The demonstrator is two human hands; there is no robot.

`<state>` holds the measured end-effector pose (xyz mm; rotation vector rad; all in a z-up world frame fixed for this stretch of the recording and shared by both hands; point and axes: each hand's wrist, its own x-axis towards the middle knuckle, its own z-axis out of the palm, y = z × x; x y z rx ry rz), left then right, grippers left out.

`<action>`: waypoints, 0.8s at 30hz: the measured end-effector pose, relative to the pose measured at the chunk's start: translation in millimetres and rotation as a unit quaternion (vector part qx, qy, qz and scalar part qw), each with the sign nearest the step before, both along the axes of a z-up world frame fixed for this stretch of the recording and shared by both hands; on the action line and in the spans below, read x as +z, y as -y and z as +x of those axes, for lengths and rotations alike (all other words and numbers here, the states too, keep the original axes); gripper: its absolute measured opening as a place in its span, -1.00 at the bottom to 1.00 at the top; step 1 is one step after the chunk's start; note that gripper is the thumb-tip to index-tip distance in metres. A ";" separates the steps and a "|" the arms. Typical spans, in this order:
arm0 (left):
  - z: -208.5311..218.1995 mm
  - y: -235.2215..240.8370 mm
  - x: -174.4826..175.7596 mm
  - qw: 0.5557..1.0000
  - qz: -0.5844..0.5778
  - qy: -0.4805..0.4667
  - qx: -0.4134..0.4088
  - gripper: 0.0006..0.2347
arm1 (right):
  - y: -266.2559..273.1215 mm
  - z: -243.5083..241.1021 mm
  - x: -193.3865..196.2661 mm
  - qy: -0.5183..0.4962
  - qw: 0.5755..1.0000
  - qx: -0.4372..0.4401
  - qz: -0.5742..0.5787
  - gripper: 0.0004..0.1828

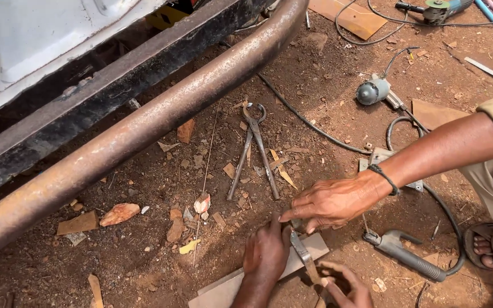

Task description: The recorder is seen fabricating a metal part using a hammer and other tools.

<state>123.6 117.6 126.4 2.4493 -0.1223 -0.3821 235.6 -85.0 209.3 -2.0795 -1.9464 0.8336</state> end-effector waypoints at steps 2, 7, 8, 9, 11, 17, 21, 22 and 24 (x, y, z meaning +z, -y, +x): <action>-1.3 -0.9 5.5 0.999 -0.031 -0.009 0.003 -0.68 | 4.7 5.6 -21.1 -0.017 0.990 0.012 0.137 -0.41; -3.5 -1.6 -0.4 0.998 -0.048 0.037 0.002 -0.78 | -4.0 15.8 -15.8 -0.136 0.986 -0.090 0.040 -0.67; -2.1 -2.0 3.4 0.998 -0.046 0.044 -0.003 -0.78 | -9.1 16.5 -6.5 -0.147 0.978 -0.144 -0.028 -0.69; -3.9 -1.3 4.3 0.998 -0.049 0.044 -0.001 -0.78 | -8.9 15.5 -5.0 -0.146 0.978 -0.143 -0.032 -0.69; -5.3 -4.4 8.9 0.999 -0.030 -0.010 -0.013 -0.73 | -14.1 17.6 0.8 -0.165 0.969 -0.175 -0.063 -0.66; -54.2 -42.0 25.0 0.989 0.060 0.124 -0.057 -0.31 | 9.7 41.8 8.0 -0.030 0.978 -0.183 0.094 -0.59; -66.5 -46.3 19.6 0.966 0.153 -0.002 -0.206 -0.19 | 10.2 68.9 19.5 -0.034 0.977 -0.197 0.072 -0.54; -69.1 -43.8 4.0 0.960 0.177 0.005 -0.215 -0.26 | 7.4 69.7 19.9 -0.047 0.980 -0.195 -0.008 -0.43; -68.7 -39.2 -6.4 0.953 0.201 0.016 -0.225 -0.32 | 2.5 74.1 10.1 -0.056 0.975 -0.194 -0.088 -0.28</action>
